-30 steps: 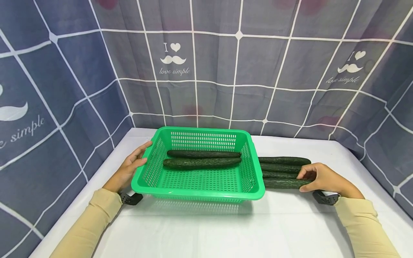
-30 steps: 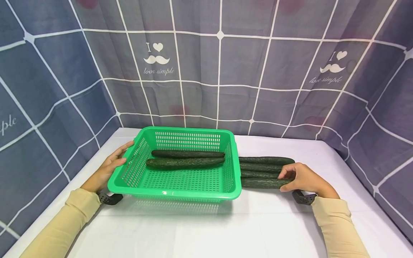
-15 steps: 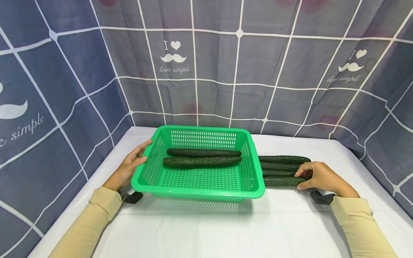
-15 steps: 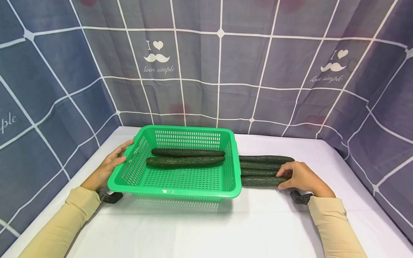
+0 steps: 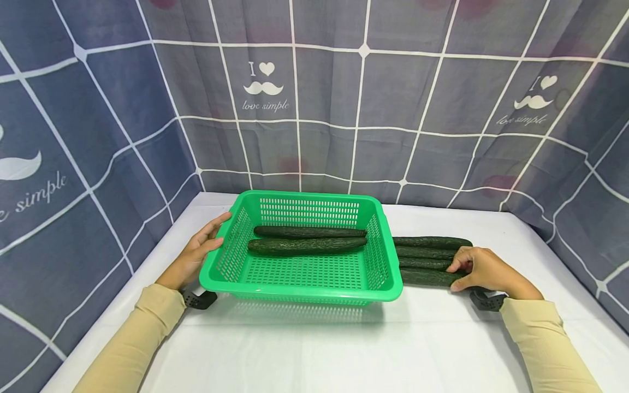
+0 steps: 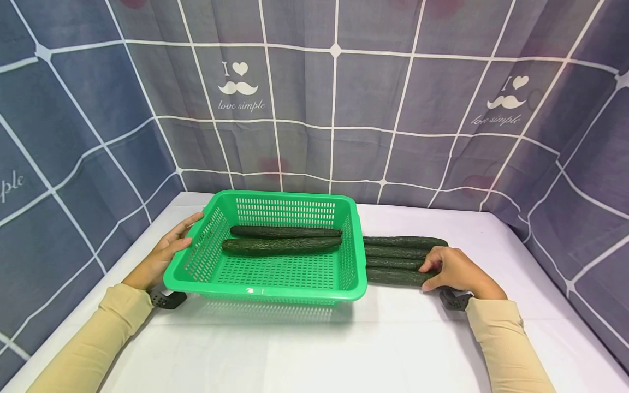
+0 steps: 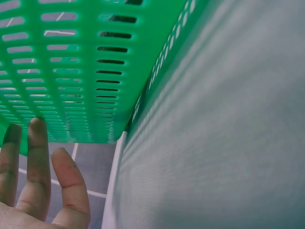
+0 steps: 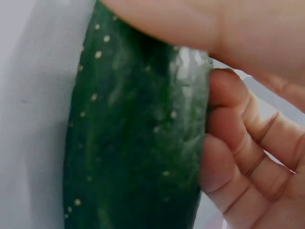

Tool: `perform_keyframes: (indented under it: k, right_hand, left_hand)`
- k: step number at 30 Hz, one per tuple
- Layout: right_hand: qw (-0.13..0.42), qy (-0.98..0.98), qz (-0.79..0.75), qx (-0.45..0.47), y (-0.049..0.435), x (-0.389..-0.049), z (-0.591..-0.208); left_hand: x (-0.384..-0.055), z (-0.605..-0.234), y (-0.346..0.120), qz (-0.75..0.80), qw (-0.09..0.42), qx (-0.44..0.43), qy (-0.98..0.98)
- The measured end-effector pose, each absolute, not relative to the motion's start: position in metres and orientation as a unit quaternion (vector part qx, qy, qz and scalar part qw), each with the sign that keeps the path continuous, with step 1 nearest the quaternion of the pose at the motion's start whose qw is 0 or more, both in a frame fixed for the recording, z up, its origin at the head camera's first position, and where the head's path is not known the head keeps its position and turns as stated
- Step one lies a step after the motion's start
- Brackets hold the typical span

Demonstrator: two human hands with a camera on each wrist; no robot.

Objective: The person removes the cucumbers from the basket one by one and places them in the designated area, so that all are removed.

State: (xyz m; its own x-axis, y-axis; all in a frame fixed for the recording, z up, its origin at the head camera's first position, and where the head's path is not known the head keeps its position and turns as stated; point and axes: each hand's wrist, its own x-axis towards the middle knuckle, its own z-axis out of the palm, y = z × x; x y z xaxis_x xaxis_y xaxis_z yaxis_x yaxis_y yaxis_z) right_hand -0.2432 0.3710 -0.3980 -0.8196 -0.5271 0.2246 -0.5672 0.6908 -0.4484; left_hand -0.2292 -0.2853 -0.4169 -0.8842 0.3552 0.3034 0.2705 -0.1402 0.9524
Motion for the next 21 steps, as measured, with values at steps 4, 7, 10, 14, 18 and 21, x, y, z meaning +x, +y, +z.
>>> perform_keyframes:
  k: [4, 7, 10, 14, 18, 21]
  right_hand:
    - [0.009, -0.927, 0.243, 0.286, 0.370, -0.242, -0.393]
    - [-0.015, -0.930, 0.240, 0.278, 0.370, -0.241, -0.388]
    - [-0.034, -0.931, 0.239, 0.274, 0.371, -0.240, -0.384]
    - [-0.047, -0.928, 0.243, 0.279, 0.370, -0.240, -0.380]
    - [-0.053, -0.919, 0.263, 0.289, 0.367, -0.240, -0.380]
    - [-0.047, -0.911, 0.279, 0.299, 0.365, -0.239, -0.379]
  left_hand:
    - [-0.230, -0.417, -0.285, 0.723, 0.028, 0.243, 0.647]
    - [-0.229, -0.418, -0.284, 0.724, 0.027, 0.241, 0.646]
    - [-0.229, -0.417, -0.284, 0.723, 0.026, 0.237, 0.648]
    - [-0.228, -0.417, -0.284, 0.723, 0.025, 0.239, 0.648]
    - [-0.227, -0.416, -0.284, 0.722, 0.026, 0.239, 0.649]
    - [-0.228, -0.416, -0.284, 0.717, 0.026, 0.234, 0.655]
